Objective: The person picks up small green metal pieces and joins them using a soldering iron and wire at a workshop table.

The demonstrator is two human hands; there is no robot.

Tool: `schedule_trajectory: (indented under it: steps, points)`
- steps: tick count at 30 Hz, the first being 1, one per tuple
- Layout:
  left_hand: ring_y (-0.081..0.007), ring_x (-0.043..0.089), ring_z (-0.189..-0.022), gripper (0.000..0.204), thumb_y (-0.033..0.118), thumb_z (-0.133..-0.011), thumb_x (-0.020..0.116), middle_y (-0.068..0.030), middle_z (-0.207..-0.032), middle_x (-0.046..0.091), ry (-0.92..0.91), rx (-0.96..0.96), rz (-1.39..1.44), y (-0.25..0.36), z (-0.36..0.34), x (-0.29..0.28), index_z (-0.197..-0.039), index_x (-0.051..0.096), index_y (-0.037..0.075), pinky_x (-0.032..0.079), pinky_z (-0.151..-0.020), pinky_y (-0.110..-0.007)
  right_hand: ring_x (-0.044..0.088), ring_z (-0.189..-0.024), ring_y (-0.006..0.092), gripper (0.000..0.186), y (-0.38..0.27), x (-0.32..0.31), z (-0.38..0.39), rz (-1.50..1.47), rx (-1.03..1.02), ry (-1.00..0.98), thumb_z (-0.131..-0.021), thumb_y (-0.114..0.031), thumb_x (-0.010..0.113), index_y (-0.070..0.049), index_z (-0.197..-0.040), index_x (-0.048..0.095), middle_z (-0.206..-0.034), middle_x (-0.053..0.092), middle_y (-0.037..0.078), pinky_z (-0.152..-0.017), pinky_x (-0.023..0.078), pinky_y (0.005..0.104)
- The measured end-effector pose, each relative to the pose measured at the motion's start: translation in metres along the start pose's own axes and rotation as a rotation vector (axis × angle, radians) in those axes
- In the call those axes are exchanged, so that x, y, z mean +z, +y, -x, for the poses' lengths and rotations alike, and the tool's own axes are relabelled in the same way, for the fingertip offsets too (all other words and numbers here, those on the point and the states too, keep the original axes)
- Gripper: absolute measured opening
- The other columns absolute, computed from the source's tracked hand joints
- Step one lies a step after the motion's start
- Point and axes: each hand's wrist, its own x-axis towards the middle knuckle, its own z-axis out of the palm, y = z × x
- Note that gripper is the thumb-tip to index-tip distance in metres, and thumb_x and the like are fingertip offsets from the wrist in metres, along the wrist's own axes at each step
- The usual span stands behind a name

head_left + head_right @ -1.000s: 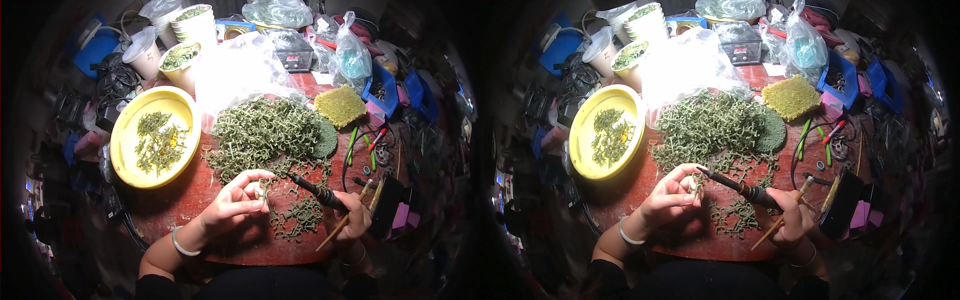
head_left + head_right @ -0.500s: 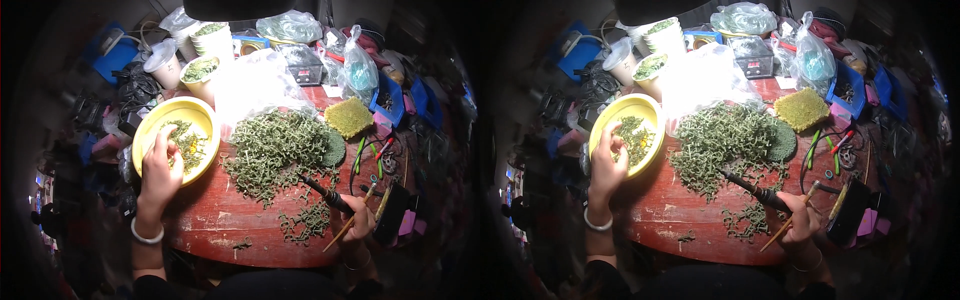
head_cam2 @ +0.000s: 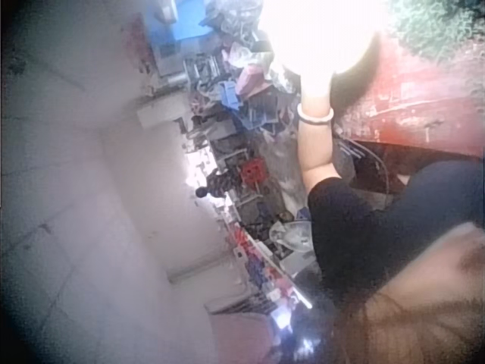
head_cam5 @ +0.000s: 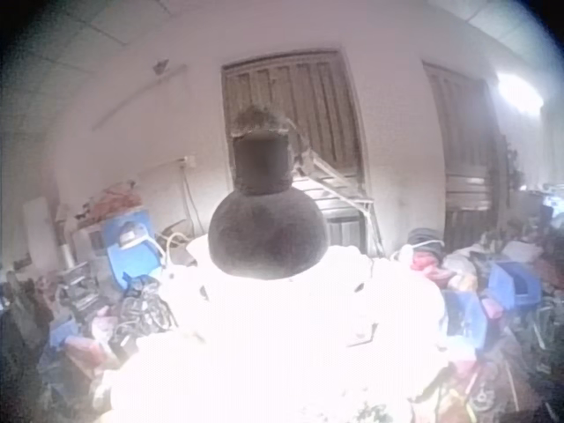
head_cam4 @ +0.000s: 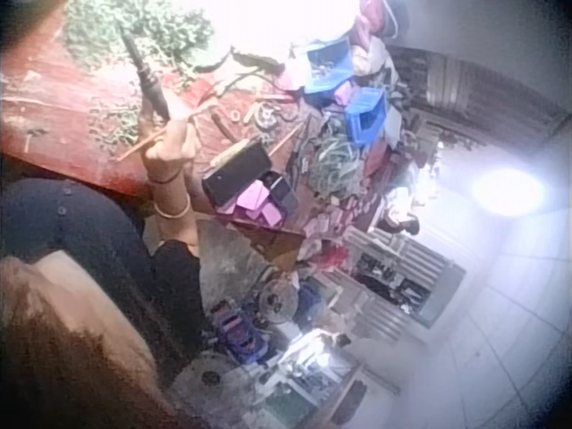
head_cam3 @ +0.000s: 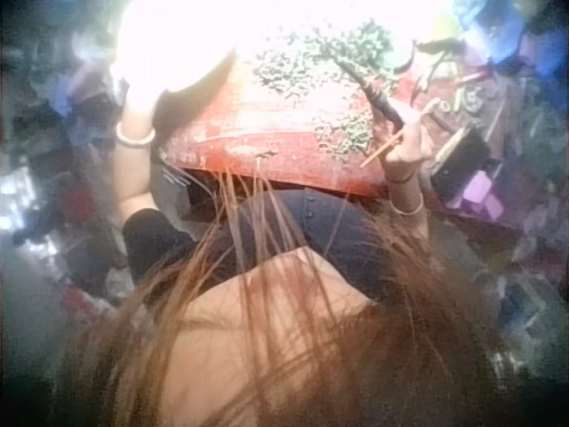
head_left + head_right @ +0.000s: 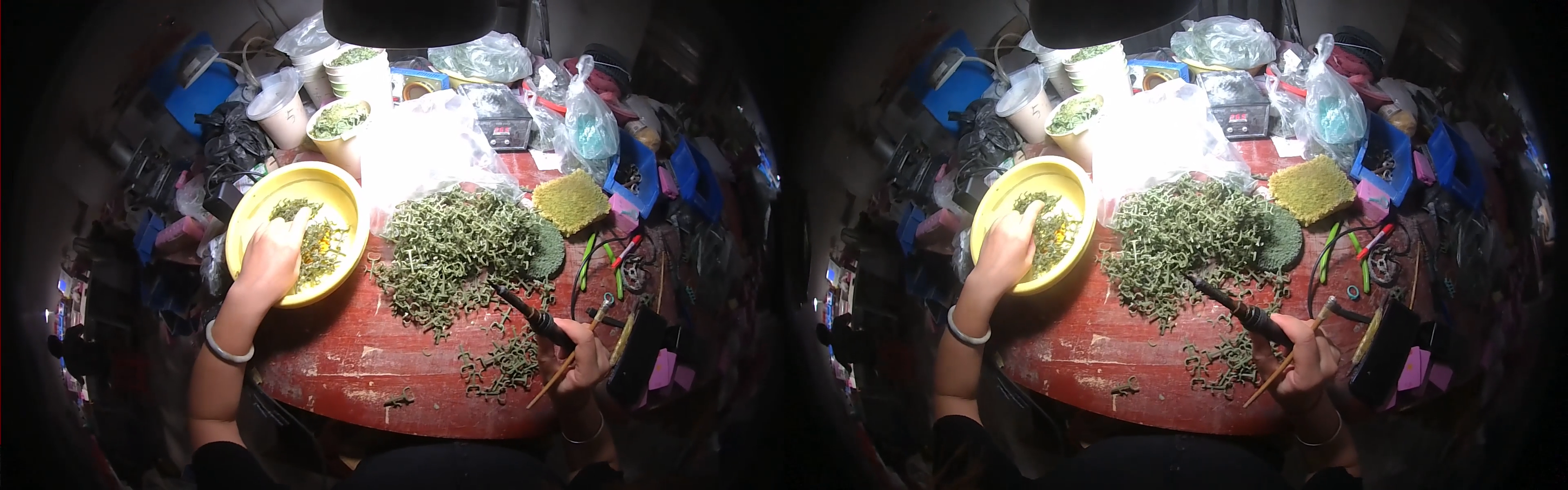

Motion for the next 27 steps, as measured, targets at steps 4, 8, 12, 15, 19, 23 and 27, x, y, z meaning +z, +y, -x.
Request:
schedule_trajectory:
  steps: [4,8,12,15,19,23,27]
  points:
    - [-0.0413,0.067,-0.094,0.059,-0.008,-0.078,0.060,-0.0255,-0.096,0.068,-0.020,0.021,-0.026,0.005,-0.010,-0.003,-0.137,0.060,-0.005,0.052,-0.091,-0.050,0.072,-0.065,0.0285,0.031,0.003,-0.007,0.001,0.023,0.005,-0.004,-0.085,-0.015,0.088,-0.001,-0.106,0.070,-0.080,0.072,0.012,-0.057,0.057,0.0357]
    - [-0.0383,0.071,-0.094,0.042,-0.006,-0.089,0.063,-0.0235,-0.108,0.073,0.397,0.054,0.203,0.039,-0.023,-0.019,-0.131,0.064,-0.004,0.056,-0.087,-0.046,0.075,-0.072,0.0299,0.029,0.004,-0.014,-0.006,0.048,0.039,0.033,-0.091,-0.012,0.083,-0.001,-0.114,0.069,-0.087,0.075,0.014,-0.065,0.060,0.0376]
    - [-0.0182,0.067,-0.073,0.013,-0.007,-0.092,0.073,-0.0121,-0.088,0.070,0.465,-0.113,0.675,0.111,0.001,-0.041,-0.104,0.070,-0.002,0.053,-0.068,-0.029,0.070,-0.081,0.0293,0.035,0.021,-0.006,-0.015,0.003,0.232,0.284,-0.099,-0.002,0.070,0.005,-0.130,0.058,-0.098,0.068,0.019,-0.069,0.054,0.0371]
    - [-0.0101,0.058,-0.060,0.013,-0.007,-0.090,0.077,-0.0066,-0.077,0.067,0.456,0.006,0.866,0.145,0.003,-0.013,-0.100,0.072,0.000,0.045,-0.056,-0.023,0.061,-0.073,0.0194,0.035,0.053,-0.036,-0.010,-0.145,0.508,0.272,-0.104,-0.001,0.061,0.001,-0.137,0.052,-0.092,0.061,0.014,-0.065,0.052,0.0332]
    - [-0.0070,0.055,-0.054,0.012,-0.007,-0.088,0.078,-0.0038,-0.071,0.066,0.455,0.062,0.962,0.176,-0.002,0.004,-0.096,0.073,0.000,0.041,-0.051,-0.023,0.069,-0.081,0.0318,0.035,0.108,-0.062,0.030,0.096,0.657,0.186,-0.100,0.000,0.064,0.002,-0.133,0.054,-0.097,0.065,0.022,-0.073,0.054,0.0406]
    - [-0.0056,0.050,-0.049,0.012,-0.008,-0.088,0.077,-0.0018,-0.062,0.061,0.461,-0.040,1.049,0.171,0.004,0.009,-0.096,0.073,0.000,0.037,-0.049,-0.023,0.068,-0.069,0.0213,0.027,0.120,-0.049,0.048,0.327,0.554,0.079,-0.104,-0.005,0.063,0.000,-0.129,0.056,-0.078,0.063,0.012,-0.059,0.055,0.0352]
    - [-0.0045,0.044,-0.045,0.011,-0.007,-0.088,0.077,0.0028,-0.054,0.052,0.451,-0.103,1.049,0.171,0.001,0.015,-0.095,0.073,0.002,0.033,-0.046,-0.024,0.069,-0.085,0.0404,0.024,0.077,-0.058,0.024,0.727,0.566,-0.069,-0.096,-0.009,0.070,-0.006,-0.119,0.065,-0.095,0.069,0.018,-0.073,0.056,0.0468]
